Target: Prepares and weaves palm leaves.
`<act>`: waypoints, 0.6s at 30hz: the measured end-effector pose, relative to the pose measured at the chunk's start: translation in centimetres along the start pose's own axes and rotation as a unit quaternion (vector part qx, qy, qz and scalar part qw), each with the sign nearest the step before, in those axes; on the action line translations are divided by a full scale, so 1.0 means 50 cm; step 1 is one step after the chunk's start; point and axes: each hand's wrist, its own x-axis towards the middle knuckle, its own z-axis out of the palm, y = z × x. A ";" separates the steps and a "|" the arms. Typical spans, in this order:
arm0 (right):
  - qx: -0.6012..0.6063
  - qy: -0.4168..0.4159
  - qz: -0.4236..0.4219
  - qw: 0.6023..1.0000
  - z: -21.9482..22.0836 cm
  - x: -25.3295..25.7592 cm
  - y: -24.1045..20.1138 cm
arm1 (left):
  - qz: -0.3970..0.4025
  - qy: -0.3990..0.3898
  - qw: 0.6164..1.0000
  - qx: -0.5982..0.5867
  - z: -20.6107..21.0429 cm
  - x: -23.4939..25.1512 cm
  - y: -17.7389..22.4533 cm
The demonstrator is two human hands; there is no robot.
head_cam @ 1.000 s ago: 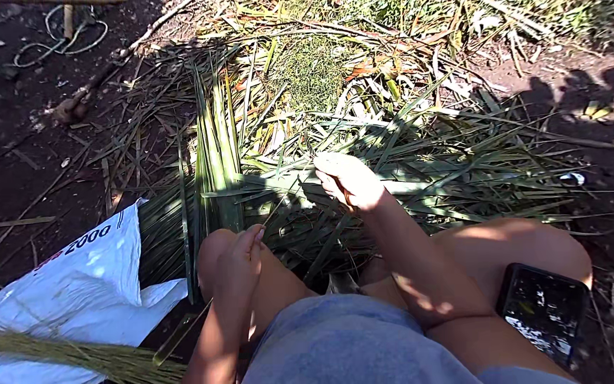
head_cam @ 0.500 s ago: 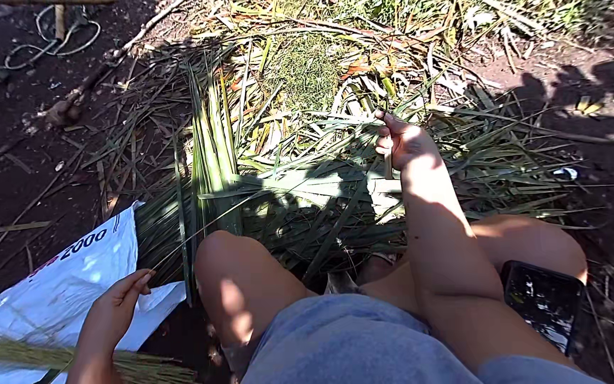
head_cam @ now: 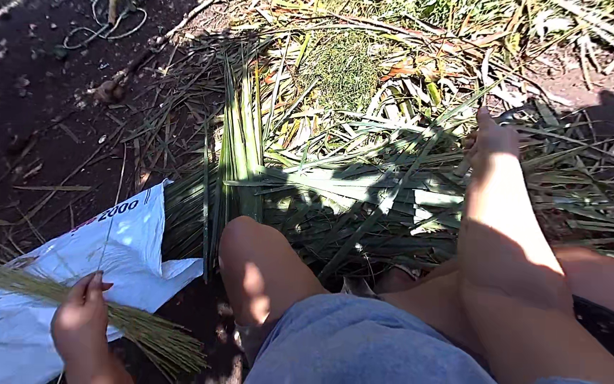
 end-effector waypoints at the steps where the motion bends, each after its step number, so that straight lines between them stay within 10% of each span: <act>1: -0.028 -0.027 -0.043 0.998 0.018 -0.022 -0.001 | 0.004 -0.011 1.000 -0.019 0.024 -0.021 0.069; 6: -0.070 -0.256 -0.147 0.953 0.105 -0.271 -0.042 | 0.112 -0.073 0.987 -0.083 0.148 -0.091 0.291; 10: 0.051 -0.566 -0.057 0.821 0.127 -0.454 -0.022 | 0.274 -0.062 0.958 -0.066 0.214 -0.150 0.402; 18: 0.074 -0.669 0.022 0.740 0.124 -0.511 -0.006 | 0.449 0.094 0.888 -0.023 0.291 -0.191 0.453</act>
